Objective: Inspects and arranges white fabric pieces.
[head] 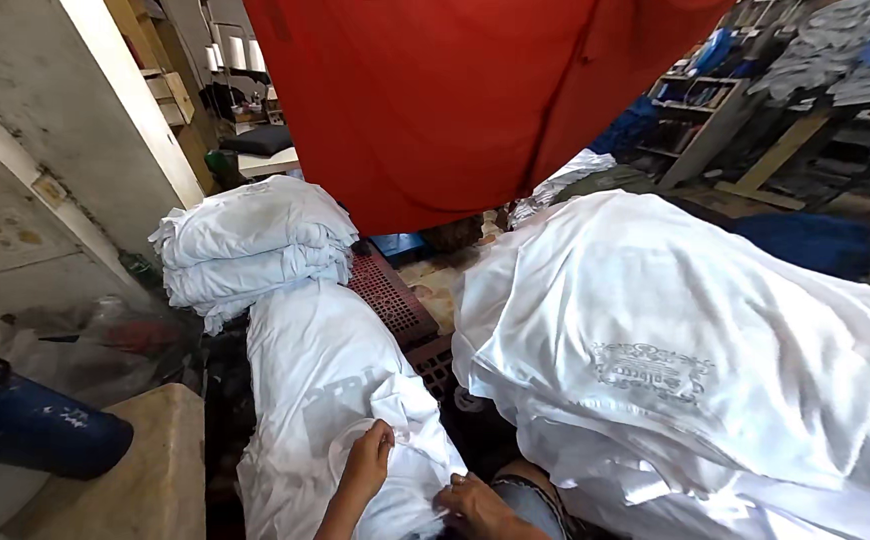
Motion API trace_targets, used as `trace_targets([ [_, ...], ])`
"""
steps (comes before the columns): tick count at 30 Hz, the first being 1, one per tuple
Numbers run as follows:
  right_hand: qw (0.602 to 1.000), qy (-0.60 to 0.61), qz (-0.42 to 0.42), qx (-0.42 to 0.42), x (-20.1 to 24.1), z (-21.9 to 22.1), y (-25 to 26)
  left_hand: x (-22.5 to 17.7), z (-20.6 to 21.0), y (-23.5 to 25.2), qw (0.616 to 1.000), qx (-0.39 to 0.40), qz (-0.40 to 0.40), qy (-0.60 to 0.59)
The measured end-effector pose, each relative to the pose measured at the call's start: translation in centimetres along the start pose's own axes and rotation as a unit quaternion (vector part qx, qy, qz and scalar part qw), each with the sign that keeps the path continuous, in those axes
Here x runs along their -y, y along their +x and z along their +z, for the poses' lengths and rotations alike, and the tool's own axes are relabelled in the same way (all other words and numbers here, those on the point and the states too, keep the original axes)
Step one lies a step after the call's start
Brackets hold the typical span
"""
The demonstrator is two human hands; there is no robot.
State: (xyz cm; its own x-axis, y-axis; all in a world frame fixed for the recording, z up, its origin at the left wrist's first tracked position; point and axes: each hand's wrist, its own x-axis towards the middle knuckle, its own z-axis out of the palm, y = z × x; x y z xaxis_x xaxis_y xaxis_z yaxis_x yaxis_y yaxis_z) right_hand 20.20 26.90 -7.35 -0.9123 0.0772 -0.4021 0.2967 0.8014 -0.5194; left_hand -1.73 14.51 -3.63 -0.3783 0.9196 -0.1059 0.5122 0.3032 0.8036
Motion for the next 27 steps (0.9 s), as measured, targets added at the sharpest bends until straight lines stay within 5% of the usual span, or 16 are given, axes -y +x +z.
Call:
trace_targets([
  [3,0.999,-0.006,0.012,-0.033,0.1,-2.9,0.4,0.0,0.4,-0.5,0.998,0.036,0.044,0.009],
  [7,0.99,-0.005,-0.03,-0.14,1.7,-5.7,1.6,-1.3,1.6,-1.3,0.994,0.099,0.004,0.048],
  [11,0.956,0.012,-0.054,-0.289,2.8,-3.1,1.8,-0.8,2.7,-1.2,0.995,0.06,0.011,0.077],
  [13,0.959,0.031,-0.085,-0.268,3.0,-1.2,1.3,-0.4,2.3,-0.8,0.998,0.033,-0.007,0.05],
  [19,0.997,0.017,-0.064,0.028,3.7,-0.3,1.7,0.5,-1.5,0.4,0.999,-0.015,-0.015,-0.032],
  [22,0.999,-0.002,-0.035,-0.001,3.9,-2.1,2.4,1.1,-2.9,-0.4,0.999,0.029,0.041,-0.017],
  [27,0.983,0.026,-0.047,-0.174,3.7,-3.4,3.0,0.3,-1.0,-2.4,0.989,0.134,0.002,0.059],
])
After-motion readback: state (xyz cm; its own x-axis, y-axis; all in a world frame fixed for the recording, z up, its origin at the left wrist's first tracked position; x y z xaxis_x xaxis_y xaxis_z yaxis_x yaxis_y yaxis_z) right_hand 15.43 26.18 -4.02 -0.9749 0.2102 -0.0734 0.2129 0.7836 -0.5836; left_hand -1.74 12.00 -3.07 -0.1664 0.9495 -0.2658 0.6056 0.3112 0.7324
